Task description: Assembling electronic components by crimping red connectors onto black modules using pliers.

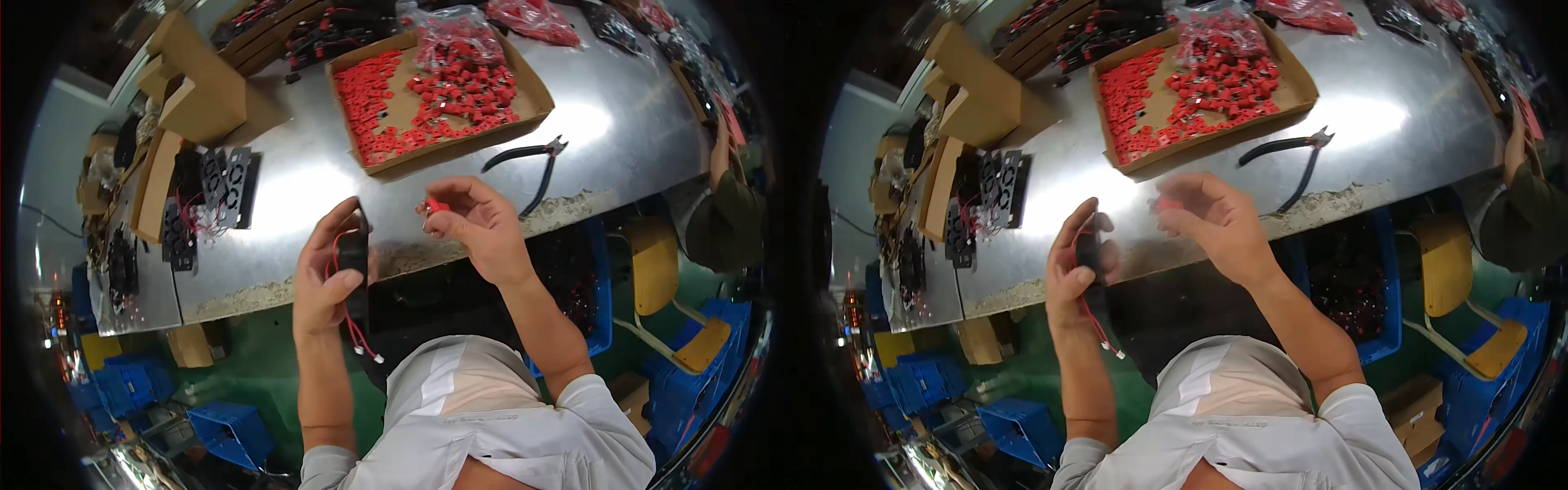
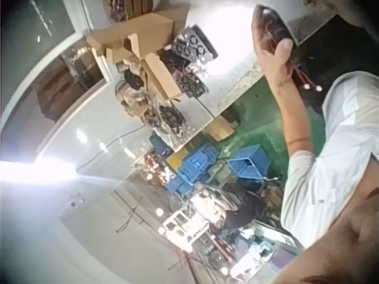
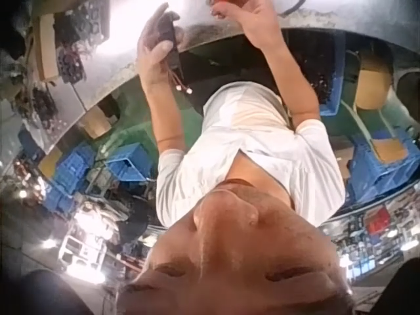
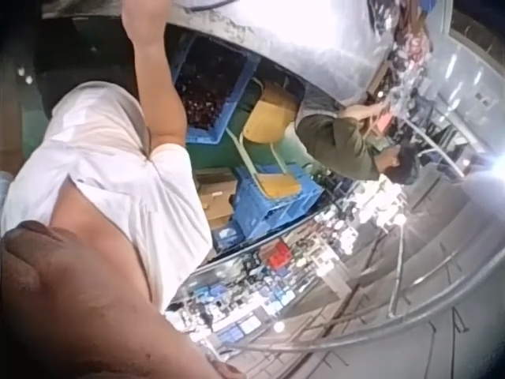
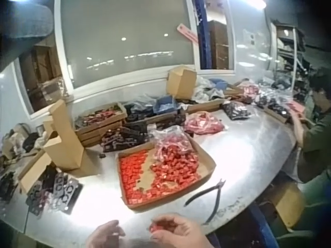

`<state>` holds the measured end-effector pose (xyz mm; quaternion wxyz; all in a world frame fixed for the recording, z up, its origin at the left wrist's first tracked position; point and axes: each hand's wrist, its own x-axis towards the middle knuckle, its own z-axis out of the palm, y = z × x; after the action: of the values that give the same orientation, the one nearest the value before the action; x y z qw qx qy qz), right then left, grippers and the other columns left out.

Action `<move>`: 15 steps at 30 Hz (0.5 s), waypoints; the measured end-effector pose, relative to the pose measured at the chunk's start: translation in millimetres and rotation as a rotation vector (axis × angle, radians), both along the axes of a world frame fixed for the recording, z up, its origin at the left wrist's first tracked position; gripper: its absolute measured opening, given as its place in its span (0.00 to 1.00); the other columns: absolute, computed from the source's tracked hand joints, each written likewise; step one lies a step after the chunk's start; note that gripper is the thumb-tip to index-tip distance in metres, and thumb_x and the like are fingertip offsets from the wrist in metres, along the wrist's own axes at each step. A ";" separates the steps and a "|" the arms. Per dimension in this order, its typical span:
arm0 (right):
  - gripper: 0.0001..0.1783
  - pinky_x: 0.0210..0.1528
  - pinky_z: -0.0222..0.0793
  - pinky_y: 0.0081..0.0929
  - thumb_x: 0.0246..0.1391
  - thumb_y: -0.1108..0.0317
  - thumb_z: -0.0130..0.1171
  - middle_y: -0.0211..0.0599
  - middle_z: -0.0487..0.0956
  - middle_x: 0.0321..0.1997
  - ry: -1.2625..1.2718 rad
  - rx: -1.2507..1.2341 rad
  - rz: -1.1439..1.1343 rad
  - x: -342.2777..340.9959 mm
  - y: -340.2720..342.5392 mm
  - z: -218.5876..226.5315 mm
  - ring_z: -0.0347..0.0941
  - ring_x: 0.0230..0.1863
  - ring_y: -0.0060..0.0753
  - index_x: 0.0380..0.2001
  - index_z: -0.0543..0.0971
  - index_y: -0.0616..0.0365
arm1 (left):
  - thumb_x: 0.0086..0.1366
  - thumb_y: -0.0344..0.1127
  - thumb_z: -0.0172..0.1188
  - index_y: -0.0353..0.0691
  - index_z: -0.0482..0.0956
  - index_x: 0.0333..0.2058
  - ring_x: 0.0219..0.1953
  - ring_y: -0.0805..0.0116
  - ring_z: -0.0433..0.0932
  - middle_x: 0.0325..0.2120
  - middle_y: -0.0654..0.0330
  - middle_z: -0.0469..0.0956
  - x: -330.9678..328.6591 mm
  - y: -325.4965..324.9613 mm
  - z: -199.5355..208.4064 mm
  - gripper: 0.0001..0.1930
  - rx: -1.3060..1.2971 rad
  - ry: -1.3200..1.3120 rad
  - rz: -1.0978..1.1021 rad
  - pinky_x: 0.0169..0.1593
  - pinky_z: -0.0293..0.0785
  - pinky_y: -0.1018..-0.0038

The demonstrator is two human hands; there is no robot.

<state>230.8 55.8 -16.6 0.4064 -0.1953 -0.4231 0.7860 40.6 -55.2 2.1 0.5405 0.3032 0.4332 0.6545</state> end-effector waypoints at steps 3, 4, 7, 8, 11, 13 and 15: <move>0.16 0.47 0.73 0.24 0.56 0.81 0.59 0.38 0.77 0.46 -0.077 0.151 -0.003 -11.6 -10.3 6.4 0.76 0.44 0.26 0.49 0.76 0.66 | 0.51 0.46 0.67 0.30 0.62 0.64 0.35 0.67 0.76 0.49 0.50 0.72 9.6 6.8 -2.6 0.44 0.041 -0.094 0.029 0.37 0.74 0.76; 0.16 0.48 0.73 0.25 0.56 0.83 0.59 0.38 0.76 0.47 -0.090 0.251 -0.033 -15.5 -12.9 9.8 0.75 0.45 0.26 0.48 0.76 0.67 | 0.53 0.47 0.65 0.30 0.62 0.64 0.36 0.66 0.77 0.50 0.49 0.73 13.0 8.0 -3.2 0.43 0.023 -0.156 0.053 0.38 0.76 0.75; 0.13 0.52 0.73 0.25 0.56 0.83 0.58 0.38 0.74 0.48 -0.185 0.389 0.011 -22.4 -13.5 20.1 0.75 0.47 0.26 0.45 0.77 0.70 | 0.58 0.48 0.63 0.30 0.62 0.63 0.45 0.62 0.79 0.52 0.48 0.74 13.4 -0.1 -8.8 0.40 0.018 -0.112 0.087 0.45 0.80 0.69; 0.13 0.52 0.73 0.25 0.56 0.83 0.58 0.38 0.74 0.48 -0.181 0.386 0.003 -24.7 -13.8 20.2 0.75 0.47 0.26 0.45 0.77 0.70 | 0.59 0.49 0.63 0.30 0.62 0.63 0.48 0.61 0.79 0.52 0.48 0.74 13.3 -2.1 -10.7 0.39 0.026 -0.095 0.098 0.48 0.80 0.67; 0.12 0.51 0.73 0.24 0.56 0.83 0.58 0.38 0.74 0.46 -0.193 0.331 -0.009 -29.6 -13.3 19.6 0.75 0.46 0.26 0.44 0.76 0.70 | 0.59 0.48 0.65 0.30 0.61 0.63 0.51 0.60 0.78 0.52 0.49 0.74 15.5 -4.4 -7.4 0.39 0.023 -0.040 0.101 0.51 0.79 0.66; 0.13 0.49 0.75 0.23 0.56 0.83 0.59 0.38 0.75 0.45 -0.247 0.477 -0.053 -29.6 -13.1 18.7 0.76 0.46 0.27 0.45 0.75 0.69 | 0.58 0.46 0.67 0.30 0.62 0.63 0.51 0.61 0.78 0.53 0.49 0.74 14.7 -5.3 -10.2 0.39 0.032 0.020 0.085 0.52 0.78 0.66; 0.13 0.49 0.76 0.23 0.56 0.83 0.59 0.38 0.75 0.45 -0.211 0.417 -0.074 -31.4 -15.3 13.1 0.76 0.46 0.27 0.45 0.75 0.69 | 0.57 0.43 0.69 0.30 0.62 0.62 0.51 0.61 0.78 0.53 0.49 0.74 11.6 -4.8 -13.7 0.39 0.042 0.074 0.072 0.54 0.77 0.66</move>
<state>199.4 40.5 -3.5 0.4198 -0.2035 -0.6091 0.6414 52.2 -60.0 -11.5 0.4937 0.3229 0.4497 0.6706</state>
